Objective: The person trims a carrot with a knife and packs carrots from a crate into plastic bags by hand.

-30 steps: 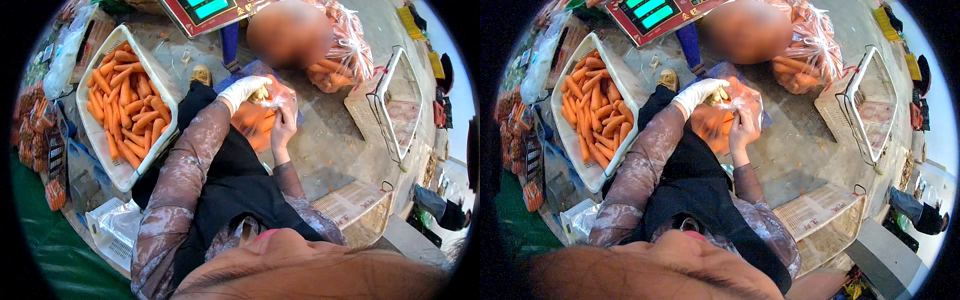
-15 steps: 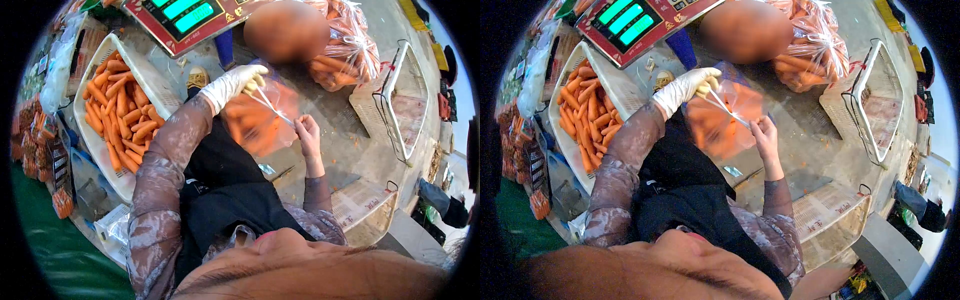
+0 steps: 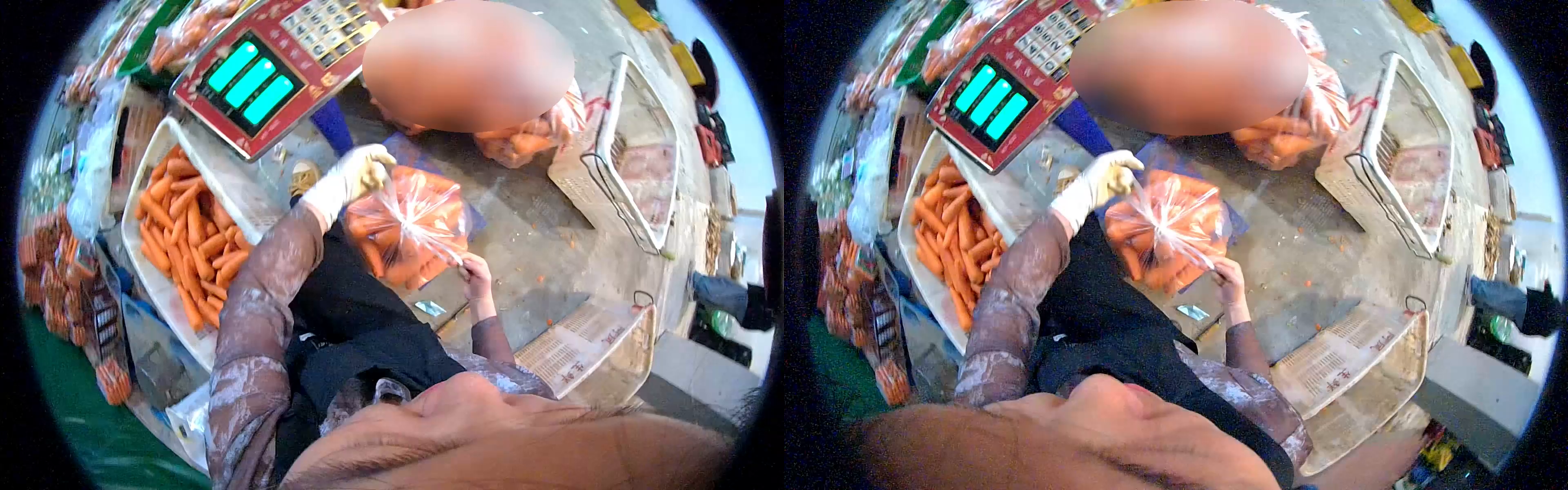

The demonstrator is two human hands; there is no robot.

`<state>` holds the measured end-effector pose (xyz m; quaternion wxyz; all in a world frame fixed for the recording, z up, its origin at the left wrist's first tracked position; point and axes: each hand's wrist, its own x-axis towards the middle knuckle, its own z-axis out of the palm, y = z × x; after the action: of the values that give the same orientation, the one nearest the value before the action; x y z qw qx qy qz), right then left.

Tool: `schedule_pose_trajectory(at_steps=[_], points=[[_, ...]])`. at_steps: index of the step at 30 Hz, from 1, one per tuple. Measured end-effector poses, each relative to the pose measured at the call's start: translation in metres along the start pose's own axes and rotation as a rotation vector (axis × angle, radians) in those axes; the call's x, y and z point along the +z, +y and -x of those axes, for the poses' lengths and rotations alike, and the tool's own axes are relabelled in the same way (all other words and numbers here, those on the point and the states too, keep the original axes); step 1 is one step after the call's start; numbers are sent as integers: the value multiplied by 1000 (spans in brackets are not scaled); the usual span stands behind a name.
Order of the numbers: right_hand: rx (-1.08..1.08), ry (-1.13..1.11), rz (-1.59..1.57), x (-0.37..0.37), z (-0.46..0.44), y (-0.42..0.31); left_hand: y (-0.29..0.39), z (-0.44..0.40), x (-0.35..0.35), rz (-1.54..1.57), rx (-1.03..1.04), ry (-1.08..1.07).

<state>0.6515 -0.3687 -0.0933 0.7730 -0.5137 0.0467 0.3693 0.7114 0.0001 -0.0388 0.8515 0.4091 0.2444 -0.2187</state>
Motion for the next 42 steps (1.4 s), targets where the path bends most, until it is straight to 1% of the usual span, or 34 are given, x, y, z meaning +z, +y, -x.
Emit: schedule_pose_trajectory(at_steps=[1,2,4,6,8,10,11,12,13,14,15,16,17,18,19,21,22,23,25,26,27,28,29,30,31,32,33,34,35,36,37,39,41,42], points=[[55,-6,-205,18,0,-2,-6,13,25,-47,-20,-146],[110,-26,-406,41,-4,3,-24,16,45,-351,277,-268],[233,-202,-877,26,-32,66,-68,17,68,-463,401,-409],[356,-508,-1174,45,-50,65,-89,23,74,-479,305,-460],[260,-432,-1066,74,-51,40,-88,42,88,-599,227,-362],[160,-287,-889,97,-51,16,-72,83,116,-529,-18,-165],[182,-269,-875,99,-56,11,-125,32,71,-665,450,-296],[170,-255,-887,99,-59,13,-127,26,60,-766,421,-281],[208,-55,-753,88,-66,25,-99,48,74,-719,236,-299],[145,32,-440,82,-63,22,-70,72,89,-677,54,-302],[95,115,-125,73,-59,18,-77,61,67,-629,64,-185],[136,154,-301,60,-53,14,-53,72,75,-1204,376,146],[172,199,-478,45,-46,9,-45,69,56,-1135,270,166],[207,-84,-781,32,-37,1,-40,61,44,-1266,228,184],[221,-77,-774,50,-25,-10,-38,55,46,-1367,200,196],[150,-274,-485,100,7,-33,-28,50,62,-1639,87,286],[79,-67,208,79,6,-26,-20,40,55,-1614,-1,395],[52,201,440,39,-12,-7,-18,31,45,-1593,-89,502],[126,220,320,-12,-18,22,-28,16,45,-1535,-88,486],[27,250,424,-14,-30,27,-30,8,47,-1590,-73,520],[-63,281,519,-2,-36,30,-33,8,52,-1587,132,621],[-231,307,934,6,-40,30,-38,10,55,-1512,213,521],[-252,273,833,34,-39,22,-36,19,64,-1437,290,416],[-66,241,488,69,-41,17,-55,16,60,-1476,469,327],[-151,127,333,96,-42,18,-53,35,80,-1446,411,225],[-308,196,777,50,-98,116,-67,40,88,-1460,404,221],[-648,132,1098,84,-103,98,-91,28,86,-1641,411,221],[-674,122,1114,108,-103,90,-96,34,97,-1640,437,164],[-590,126,1036,117,-104,91,-116,32,98,-1544,595,248],[-467,131,926,122,-108,90,-112,29,99,-1751,554,80],[-351,143,810,125,-107,86,-125,18,91,-1703,610,57],[-186,166,625,117,-94,78,-86,45,116,-1726,279,66],[-52,211,480,103,-94,66,-64,82,94,-1363,1085,67],[1,229,438,98,-95,54,-41,111,96,-1328,1009,121]])
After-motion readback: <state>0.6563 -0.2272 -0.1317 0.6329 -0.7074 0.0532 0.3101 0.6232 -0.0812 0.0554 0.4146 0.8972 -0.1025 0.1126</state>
